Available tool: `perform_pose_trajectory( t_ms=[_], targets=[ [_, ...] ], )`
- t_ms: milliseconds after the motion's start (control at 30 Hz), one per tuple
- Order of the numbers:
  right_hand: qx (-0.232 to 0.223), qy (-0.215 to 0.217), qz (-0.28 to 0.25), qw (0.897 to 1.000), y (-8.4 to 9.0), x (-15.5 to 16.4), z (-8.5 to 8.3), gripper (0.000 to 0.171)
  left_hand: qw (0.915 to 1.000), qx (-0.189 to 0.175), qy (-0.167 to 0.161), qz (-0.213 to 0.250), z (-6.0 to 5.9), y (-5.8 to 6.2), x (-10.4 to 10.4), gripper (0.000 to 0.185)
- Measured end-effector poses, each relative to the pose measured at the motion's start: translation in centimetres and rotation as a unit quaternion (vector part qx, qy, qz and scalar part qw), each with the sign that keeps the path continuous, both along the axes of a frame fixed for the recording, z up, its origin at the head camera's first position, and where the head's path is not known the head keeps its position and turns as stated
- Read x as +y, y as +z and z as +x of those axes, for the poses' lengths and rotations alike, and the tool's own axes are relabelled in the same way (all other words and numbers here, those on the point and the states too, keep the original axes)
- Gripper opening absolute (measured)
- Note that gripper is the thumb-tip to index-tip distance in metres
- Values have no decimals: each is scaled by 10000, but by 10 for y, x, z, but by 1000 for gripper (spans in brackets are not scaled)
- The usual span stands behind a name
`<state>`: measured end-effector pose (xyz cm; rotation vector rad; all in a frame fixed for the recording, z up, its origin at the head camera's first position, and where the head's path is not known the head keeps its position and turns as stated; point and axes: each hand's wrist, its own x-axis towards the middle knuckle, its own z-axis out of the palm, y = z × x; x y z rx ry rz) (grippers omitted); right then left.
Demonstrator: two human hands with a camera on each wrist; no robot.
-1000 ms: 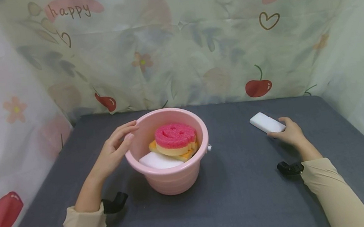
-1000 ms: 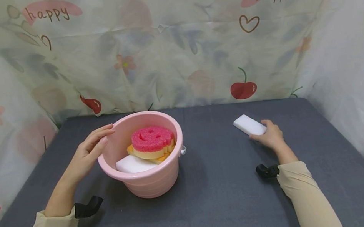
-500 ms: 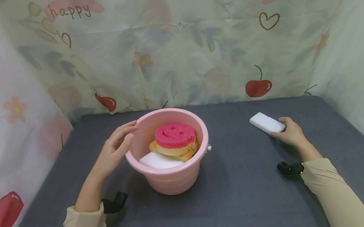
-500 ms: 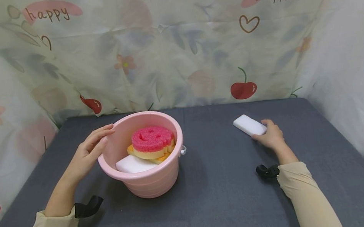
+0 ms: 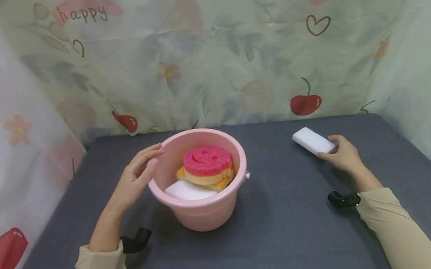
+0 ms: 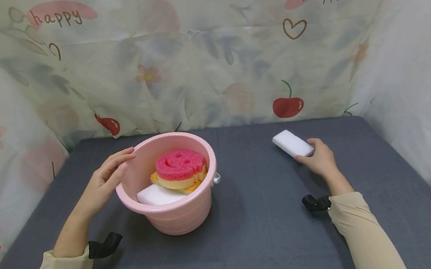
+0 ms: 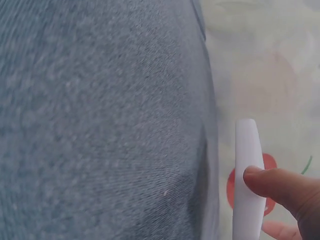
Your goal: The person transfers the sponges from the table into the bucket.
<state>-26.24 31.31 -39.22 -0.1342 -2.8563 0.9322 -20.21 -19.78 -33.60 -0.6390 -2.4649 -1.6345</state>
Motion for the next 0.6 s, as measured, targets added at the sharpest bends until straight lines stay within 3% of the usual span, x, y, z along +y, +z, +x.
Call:
perform_pose_trajectory(
  t_ms=[433, 600],
  targets=[
    [77, 213, 118, 9997, 14, -9, 5, 68, 10000, 83, 28, -16, 0, -1, 0, 36],
    [320, 220, 128, 9992, 19, -15, 8, 66, 9999, 106, 28, -25, 0, -1, 0, 35]
  ],
)
